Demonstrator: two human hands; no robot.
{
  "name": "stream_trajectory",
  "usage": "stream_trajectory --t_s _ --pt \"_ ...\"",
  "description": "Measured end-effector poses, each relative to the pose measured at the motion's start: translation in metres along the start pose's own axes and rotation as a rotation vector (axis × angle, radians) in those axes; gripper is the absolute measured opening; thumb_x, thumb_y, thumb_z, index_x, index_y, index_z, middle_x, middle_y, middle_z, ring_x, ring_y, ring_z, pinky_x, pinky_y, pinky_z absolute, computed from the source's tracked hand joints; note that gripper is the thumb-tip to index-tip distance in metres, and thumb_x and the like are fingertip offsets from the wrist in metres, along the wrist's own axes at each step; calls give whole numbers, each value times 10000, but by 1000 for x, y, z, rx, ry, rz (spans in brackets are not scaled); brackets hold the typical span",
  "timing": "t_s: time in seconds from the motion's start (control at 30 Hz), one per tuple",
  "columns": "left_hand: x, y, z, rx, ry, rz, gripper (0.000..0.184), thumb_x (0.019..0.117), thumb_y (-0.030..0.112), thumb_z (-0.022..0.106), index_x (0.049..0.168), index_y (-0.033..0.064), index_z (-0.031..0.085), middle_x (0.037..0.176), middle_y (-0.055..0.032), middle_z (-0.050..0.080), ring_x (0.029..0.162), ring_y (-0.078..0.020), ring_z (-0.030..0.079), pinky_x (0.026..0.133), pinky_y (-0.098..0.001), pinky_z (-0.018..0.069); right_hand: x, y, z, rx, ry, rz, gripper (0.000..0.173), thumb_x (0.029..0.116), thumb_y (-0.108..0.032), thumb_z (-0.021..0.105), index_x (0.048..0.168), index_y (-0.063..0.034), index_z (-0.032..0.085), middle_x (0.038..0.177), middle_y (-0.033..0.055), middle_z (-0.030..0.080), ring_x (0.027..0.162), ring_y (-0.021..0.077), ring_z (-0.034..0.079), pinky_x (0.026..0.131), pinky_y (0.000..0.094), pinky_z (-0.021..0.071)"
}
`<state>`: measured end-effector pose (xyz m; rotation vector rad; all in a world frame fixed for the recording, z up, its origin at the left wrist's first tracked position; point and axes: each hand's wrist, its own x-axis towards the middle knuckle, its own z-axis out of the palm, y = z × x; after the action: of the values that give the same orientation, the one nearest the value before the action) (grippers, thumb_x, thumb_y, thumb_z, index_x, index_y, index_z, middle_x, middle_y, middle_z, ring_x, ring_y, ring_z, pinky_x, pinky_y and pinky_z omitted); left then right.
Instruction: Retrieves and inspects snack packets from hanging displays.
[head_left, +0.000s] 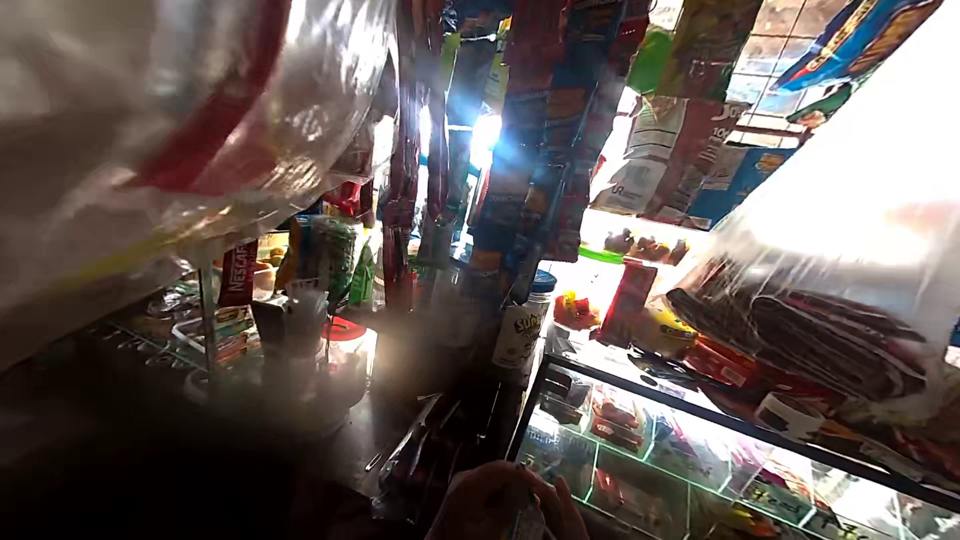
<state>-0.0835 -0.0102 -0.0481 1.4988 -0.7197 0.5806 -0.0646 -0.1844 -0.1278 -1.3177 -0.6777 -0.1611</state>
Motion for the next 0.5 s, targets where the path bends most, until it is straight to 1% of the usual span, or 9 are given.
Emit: stream_trajectory --t_s 0.07,0.1,0.13,0.17,0.2,0.27,0.33,0.4,0.5 --pt "-4 -7 2 52 -74 15 202 1008 -1 552 1080 -110 705 988 -134 730 914 -11 662 861 -161 523 2 -2 -1 -118 -43 -131 850 962 -411 675 1523 104 297 1550 169 448 1434 115 421 1180 342 370" --pt "-6 -10 4 64 -90 31 200 1008 10 563 1077 -103 712 1000 -143 720 947 -34 661 884 -173 520 3 -9 1 -147 -58 -153 760 963 -357 688 1494 89 377 1526 155 477 1422 88 428 1181 315 373" --pt "-7 -15 6 57 -102 57 190 1005 24 581 1072 -84 723 1030 -144 709 1014 -64 660 928 -195 520 4 -20 5 -157 -65 -147 684 956 -254 699 1448 129 418 1485 183 504 1387 69 457 1159 278 388" --pt "-8 -20 8 46 -112 84 172 1002 40 598 1059 -56 729 1061 -134 694 1075 -82 641 969 -208 508 5 -34 11 -168 -56 -125 625 930 -122 683 1391 208 420 1428 239 526 1328 61 507 1114 237 422" --pt "-8 -21 10 43 -117 88 160 994 46 614 1047 -40 738 1087 -134 676 1117 -96 619 999 -218 492 6 -42 16 -186 -37 -109 576 914 -61 666 1341 248 434 1386 264 548 1283 46 538 1080 206 437" --pt "-9 -18 12 65 -115 47 154 957 30 642 1031 -37 760 1129 -158 655 1173 -119 591 1044 -235 465 6 -44 18 -247 34 -122 442 916 -55 663 1218 246 548 1262 261 630 1194 35 599 1032 179 462" --pt "-8 -12 14 102 -121 12 153 936 22 654 1019 -33 770 1108 -154 649 1140 -108 591 1023 -212 462 6 -47 20 -319 91 -134 336 900 -31 649 1117 225 631 1141 265 671 1097 79 644 976 182 489" --pt "-9 -12 15 99 -140 -8 144 917 0 669 1013 -60 758 1052 -145 673 1084 -102 623 985 -204 482 5 -44 19 -365 115 -159 270 902 -21 621 1043 205 665 1077 244 698 1045 88 656 959 185 485" --pt "-9 -10 16 102 -175 -48 137 899 -35 661 996 -100 732 1022 -161 707 1056 -133 669 973 -245 519 2 -31 14 -352 111 -196 265 943 -40 614 1081 178 671 1069 210 720 1029 71 670 980 198 490"
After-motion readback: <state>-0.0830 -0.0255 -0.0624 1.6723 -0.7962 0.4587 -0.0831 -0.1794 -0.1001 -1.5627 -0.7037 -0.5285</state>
